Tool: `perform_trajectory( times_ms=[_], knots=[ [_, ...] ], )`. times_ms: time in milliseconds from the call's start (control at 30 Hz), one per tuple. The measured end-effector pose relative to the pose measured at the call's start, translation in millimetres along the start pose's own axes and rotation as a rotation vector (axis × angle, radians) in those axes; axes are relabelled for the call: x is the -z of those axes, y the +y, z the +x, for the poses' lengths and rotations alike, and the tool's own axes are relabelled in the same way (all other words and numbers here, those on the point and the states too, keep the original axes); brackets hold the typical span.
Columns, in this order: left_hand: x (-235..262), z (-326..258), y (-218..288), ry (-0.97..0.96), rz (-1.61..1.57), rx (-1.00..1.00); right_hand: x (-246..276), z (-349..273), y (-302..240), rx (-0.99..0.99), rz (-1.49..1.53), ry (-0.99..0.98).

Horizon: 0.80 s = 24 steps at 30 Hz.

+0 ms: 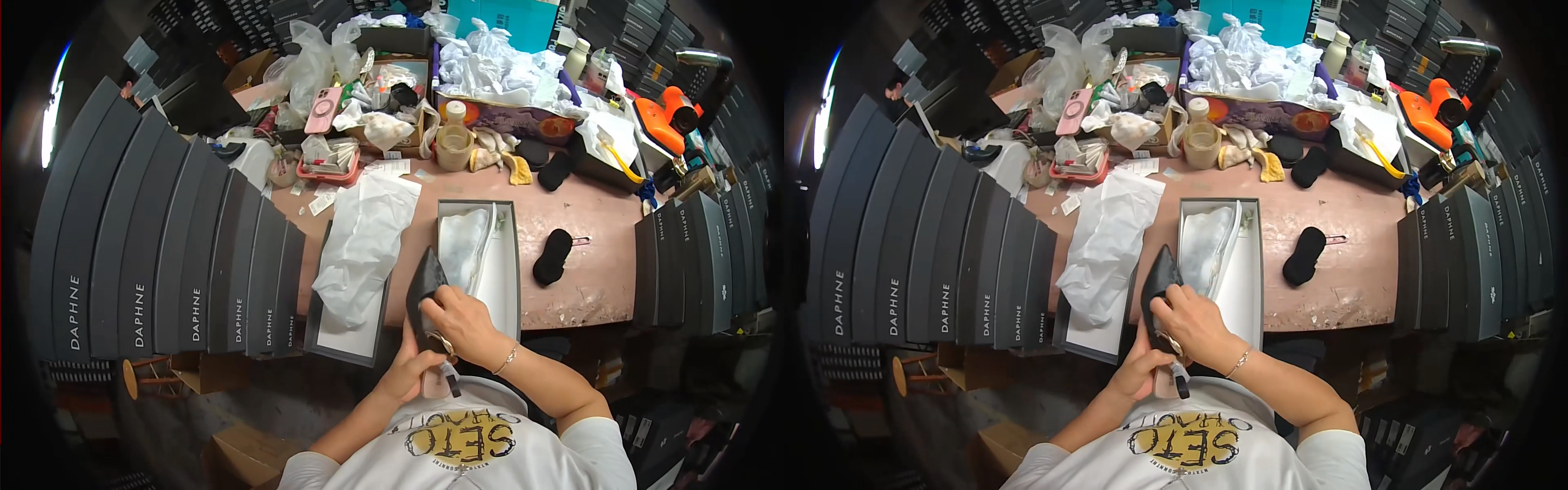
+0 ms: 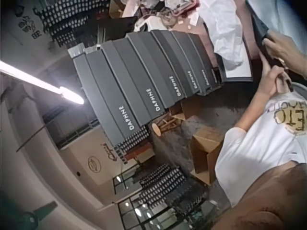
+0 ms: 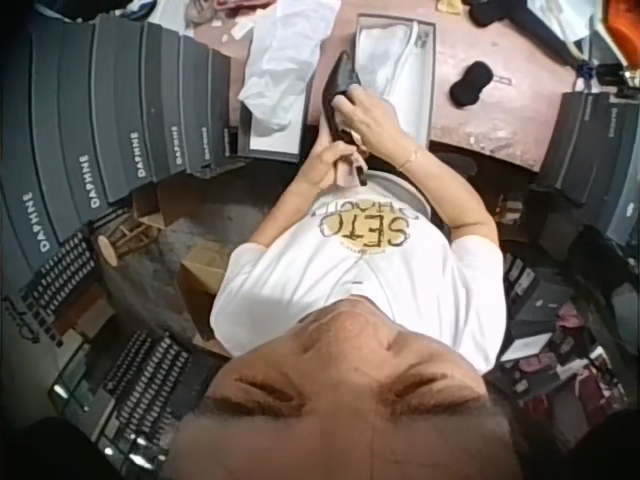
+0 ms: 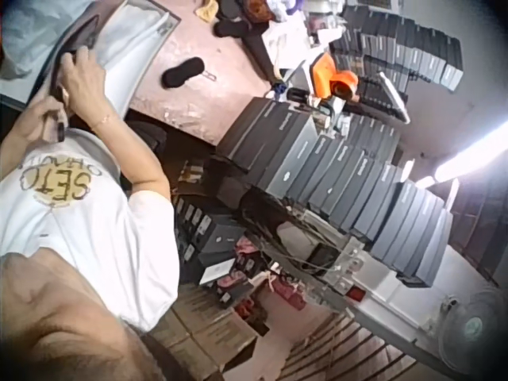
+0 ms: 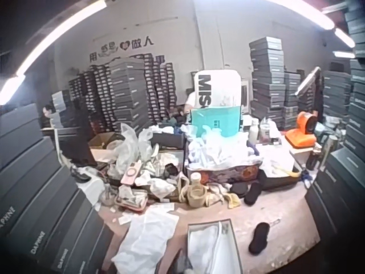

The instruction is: The recorder is inspecting, cleaning, and packing women's high-heeled shoes into boxes.

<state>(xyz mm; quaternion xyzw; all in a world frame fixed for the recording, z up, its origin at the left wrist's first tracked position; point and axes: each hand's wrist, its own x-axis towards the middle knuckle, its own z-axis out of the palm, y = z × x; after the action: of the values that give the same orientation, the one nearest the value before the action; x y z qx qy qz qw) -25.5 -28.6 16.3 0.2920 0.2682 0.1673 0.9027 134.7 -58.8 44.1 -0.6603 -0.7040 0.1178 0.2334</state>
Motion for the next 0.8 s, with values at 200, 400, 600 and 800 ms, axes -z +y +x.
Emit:
perform_trajectory(
  times_ms=[200,400,600,800],
  knots=[
    [2.3,-9.8,13.0,0.004,-0.037,-0.125,5.9,-2.6,-7.0,0.109,0.271,0.075],
    [-5.9,-7.5,-9.6,0.089,0.020,-0.099,-21.1,5.4,13.2,-0.106,0.279,0.115],
    [-14.7,-10.3,-6.8,0.151,0.197,-0.181,-32.3,29.1,18.0,-0.316,0.878,0.063],
    [26.3,14.5,73.5,0.206,0.324,-0.380,-11.1,22.9,41.6,-0.282,0.694,0.088]
  ],
)
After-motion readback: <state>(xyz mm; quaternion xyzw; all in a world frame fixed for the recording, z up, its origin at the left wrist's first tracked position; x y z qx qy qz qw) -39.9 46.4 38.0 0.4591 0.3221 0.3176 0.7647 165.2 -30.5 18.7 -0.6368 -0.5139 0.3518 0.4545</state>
